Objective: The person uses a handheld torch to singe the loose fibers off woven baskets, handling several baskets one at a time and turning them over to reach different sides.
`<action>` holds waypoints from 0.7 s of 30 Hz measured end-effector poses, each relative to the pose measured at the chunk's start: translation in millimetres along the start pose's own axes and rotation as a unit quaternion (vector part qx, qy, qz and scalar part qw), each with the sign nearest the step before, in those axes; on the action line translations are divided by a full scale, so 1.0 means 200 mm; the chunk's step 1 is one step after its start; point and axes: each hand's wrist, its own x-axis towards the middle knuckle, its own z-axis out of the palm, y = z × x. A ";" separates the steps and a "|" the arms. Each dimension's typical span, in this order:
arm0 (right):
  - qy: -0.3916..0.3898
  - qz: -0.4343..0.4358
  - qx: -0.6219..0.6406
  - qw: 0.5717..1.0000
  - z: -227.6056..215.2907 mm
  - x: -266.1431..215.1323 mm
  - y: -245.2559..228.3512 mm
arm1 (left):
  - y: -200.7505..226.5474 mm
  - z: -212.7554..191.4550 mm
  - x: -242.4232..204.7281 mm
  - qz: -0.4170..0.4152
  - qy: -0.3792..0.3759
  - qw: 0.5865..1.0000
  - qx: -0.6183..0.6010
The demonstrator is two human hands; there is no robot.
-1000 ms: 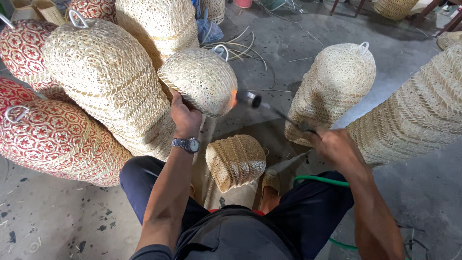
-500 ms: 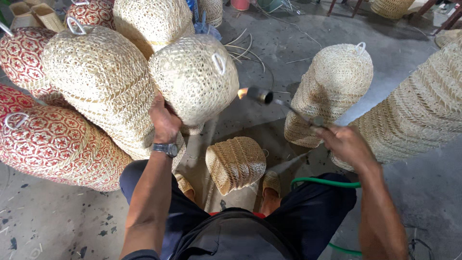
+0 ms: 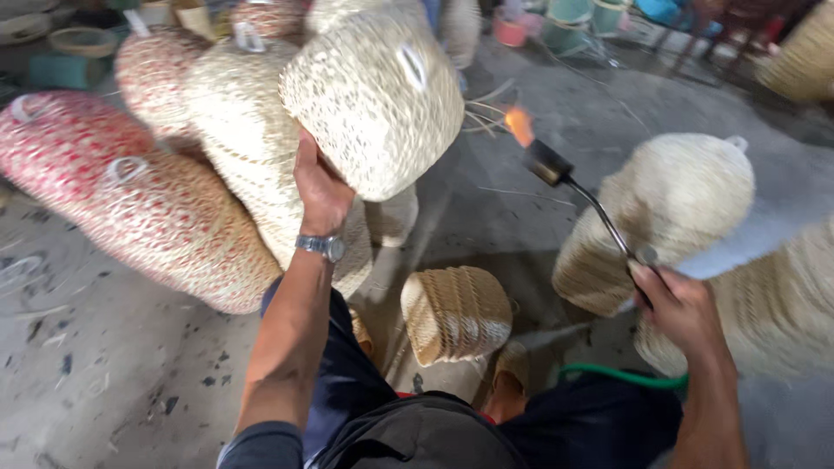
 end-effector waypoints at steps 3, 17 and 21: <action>-0.030 0.057 -0.041 0.997 0.04 0.07 0.12 | 0.15 0.01 0.08 0.046 0.083 0.995 -0.037; -0.032 0.030 0.025 0.999 0.14 0.22 0.34 | 0.57 -0.98 0.90 0.145 0.291 0.943 0.065; -0.007 0.080 -0.005 0.997 0.10 0.20 0.27 | 0.60 -1.07 0.86 0.208 0.393 0.818 0.365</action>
